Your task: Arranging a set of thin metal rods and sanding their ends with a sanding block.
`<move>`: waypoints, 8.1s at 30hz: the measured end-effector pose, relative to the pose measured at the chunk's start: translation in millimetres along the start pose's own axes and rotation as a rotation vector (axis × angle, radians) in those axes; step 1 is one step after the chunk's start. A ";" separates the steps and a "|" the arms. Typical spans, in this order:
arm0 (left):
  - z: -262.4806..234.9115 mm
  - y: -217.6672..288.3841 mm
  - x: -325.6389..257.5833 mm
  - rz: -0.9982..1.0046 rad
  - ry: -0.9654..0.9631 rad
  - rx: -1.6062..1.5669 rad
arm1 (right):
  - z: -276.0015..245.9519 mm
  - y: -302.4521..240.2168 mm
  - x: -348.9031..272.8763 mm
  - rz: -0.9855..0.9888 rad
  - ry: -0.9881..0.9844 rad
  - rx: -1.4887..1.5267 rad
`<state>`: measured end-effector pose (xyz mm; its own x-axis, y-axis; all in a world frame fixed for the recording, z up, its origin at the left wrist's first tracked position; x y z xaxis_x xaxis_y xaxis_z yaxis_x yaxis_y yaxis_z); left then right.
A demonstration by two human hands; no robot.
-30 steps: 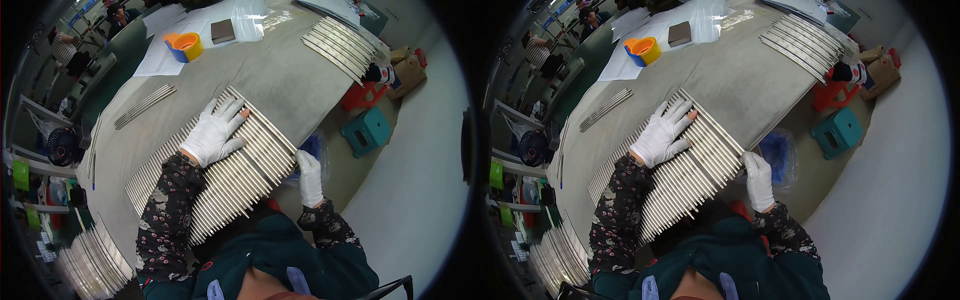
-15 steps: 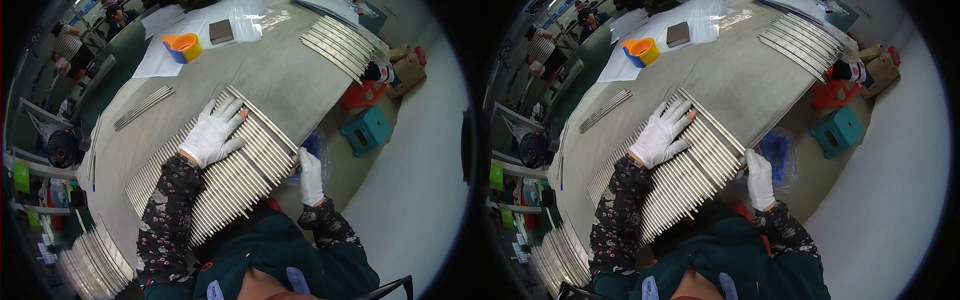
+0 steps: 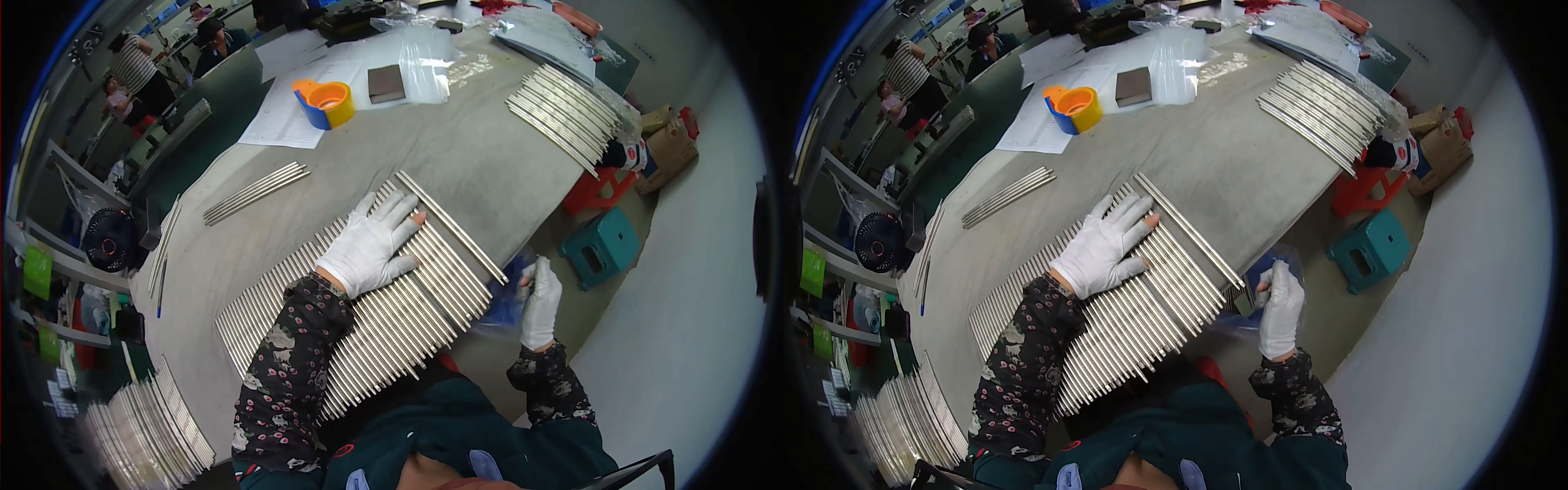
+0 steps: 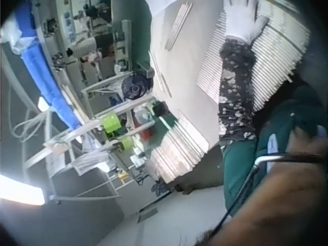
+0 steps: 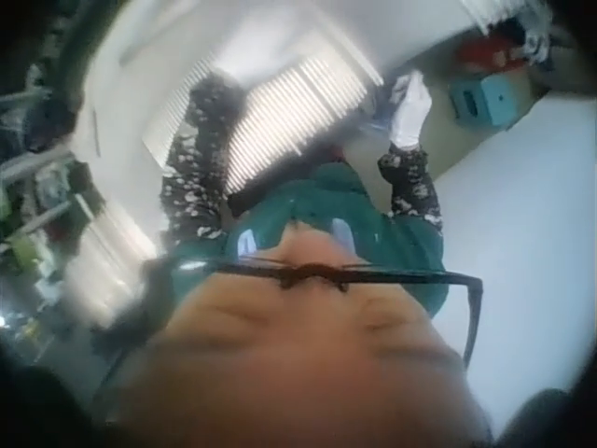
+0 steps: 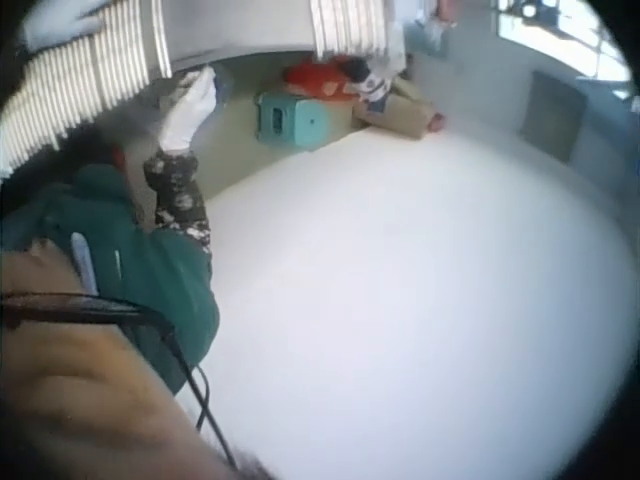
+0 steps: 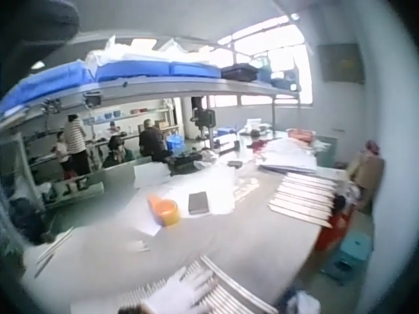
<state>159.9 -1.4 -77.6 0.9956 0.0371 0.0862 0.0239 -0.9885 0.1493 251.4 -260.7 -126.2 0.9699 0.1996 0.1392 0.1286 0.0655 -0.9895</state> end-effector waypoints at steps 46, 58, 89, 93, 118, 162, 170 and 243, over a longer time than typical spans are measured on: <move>3.4 4.9 -8.8 -0.010 0.045 -0.017 | 196.1 -53.6 182.6 -0.898 -0.642 -1.043; -2.4 0.1 -1.9 0.008 0.068 -0.049 | 198.2 -64.9 194.4 -0.934 -0.472 -1.094; 4.8 -0.4 2.4 -0.042 0.036 0.043 | 24.0 -65.1 17.5 -0.917 -0.447 -1.015; 4.2 0.2 2.8 -0.048 0.037 0.047 | 26.8 -66.8 2.0 -0.917 -0.496 -1.051; 6.2 4.4 2.8 -0.045 0.058 0.005 | 50.5 -77.7 -3.7 -0.984 -0.582 -1.227; 7.2 2.3 18.0 -0.041 0.039 0.071 | -21.7 -60.7 -22.7 -0.771 -0.403 -1.046; 6.7 2.9 19.7 -0.039 0.037 0.090 | -21.1 -61.2 -21.9 -0.780 -0.396 -1.047; -0.8 23.7 -30.7 -0.003 0.008 0.024 | 31.6 -79.7 -39.6 -0.915 -0.570 -1.173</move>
<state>129.9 -25.8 -76.0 0.9947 0.0410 0.0940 0.0290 -0.9917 0.1254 196.2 -242.9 -51.6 0.3138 0.8585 0.4055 0.9407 -0.3392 -0.0099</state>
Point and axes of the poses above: each hand's wrist, its own x-axis towards the middle knuckle, its own z-axis out of the palm, y = z × x, the point moved 2 cm from there along x, towards the middle knuckle, and after that the axes turned 11 degrees about -z, right-handed, at the moved point
